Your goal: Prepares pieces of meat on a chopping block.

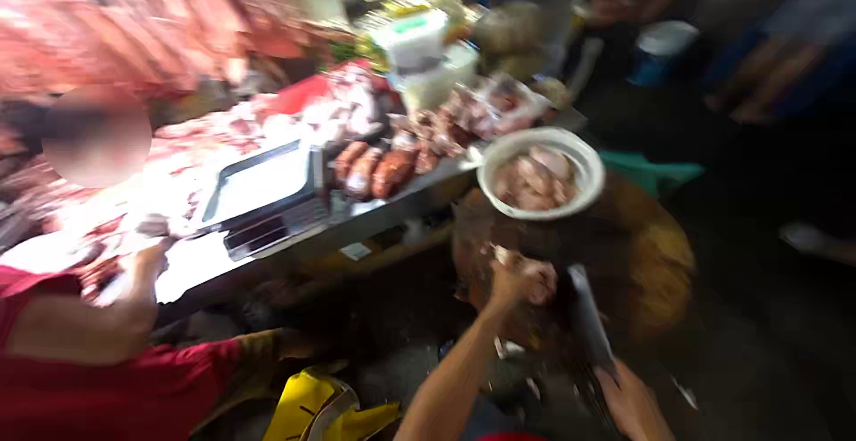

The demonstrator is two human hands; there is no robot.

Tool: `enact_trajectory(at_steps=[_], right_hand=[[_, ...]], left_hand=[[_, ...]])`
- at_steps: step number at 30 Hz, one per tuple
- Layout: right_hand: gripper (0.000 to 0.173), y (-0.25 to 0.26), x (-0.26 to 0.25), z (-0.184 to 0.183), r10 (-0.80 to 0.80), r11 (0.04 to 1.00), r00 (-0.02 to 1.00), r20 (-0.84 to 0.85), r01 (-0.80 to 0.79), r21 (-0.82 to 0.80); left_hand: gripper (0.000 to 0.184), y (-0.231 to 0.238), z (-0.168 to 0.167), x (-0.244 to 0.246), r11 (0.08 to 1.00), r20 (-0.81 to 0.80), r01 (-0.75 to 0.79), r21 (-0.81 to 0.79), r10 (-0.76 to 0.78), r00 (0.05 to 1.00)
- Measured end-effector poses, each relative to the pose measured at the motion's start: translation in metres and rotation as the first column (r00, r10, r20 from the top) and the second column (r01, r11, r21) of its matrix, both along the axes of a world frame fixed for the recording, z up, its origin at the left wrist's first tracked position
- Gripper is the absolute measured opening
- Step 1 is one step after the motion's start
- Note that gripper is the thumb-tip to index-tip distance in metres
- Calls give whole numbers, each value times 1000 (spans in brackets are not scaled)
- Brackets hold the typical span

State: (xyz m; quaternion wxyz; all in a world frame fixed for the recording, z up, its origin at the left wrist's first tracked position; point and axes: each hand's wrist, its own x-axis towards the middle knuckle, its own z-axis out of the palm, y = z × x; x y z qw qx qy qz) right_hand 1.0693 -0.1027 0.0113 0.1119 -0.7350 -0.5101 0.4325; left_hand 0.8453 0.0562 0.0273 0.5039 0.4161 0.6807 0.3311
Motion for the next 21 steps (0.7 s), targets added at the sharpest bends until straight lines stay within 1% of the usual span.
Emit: enact_trajectory(at_steps=[1, 4, 8, 10, 11, 13, 15, 17, 21], right_hand=[[43, 1, 0, -3, -20, 1000, 1000, 0, 20, 0], [41, 4, 9, 10, -24, 997, 998, 51, 28, -79], [42, -16, 22, 22, 31, 988, 980, 197, 0, -157], [42, -18, 31, 23, 92, 965, 967, 237, -28, -260], [41, -20, 35, 24, 97, 958, 967, 236, -26, -286], [39, -19, 37, 35, 80, 964, 971, 224, -19, -264], [43, -22, 33, 42, 70, 982, 971, 227, -27, -185], [44, -23, 32, 50, 103, 992, 965, 243, -80, -102], [41, -11, 33, 61, 206, 978, 935, 288, -203, -40]], left_hand=[[66, -2, 1, 5, 1000, -44, -5, 1, 5, 999], [66, -4, -6, 23, 999, -102, -8, 41, 12, 995], [68, 7, -8, 33, 997, -239, 19, -72, -36, 970], [70, 16, -11, 32, 995, -260, 58, -85, -79, 963], [71, 17, -13, 30, 993, -258, 85, -85, -105, 960], [71, 22, -16, 26, 986, -253, 150, -76, -164, 953], [68, 25, -17, 22, 973, -229, 213, -88, -228, 947], [65, 25, -22, 15, 957, -178, 273, -94, -286, 941], [67, 29, -24, -1, 928, -106, 355, -117, -367, 924]])
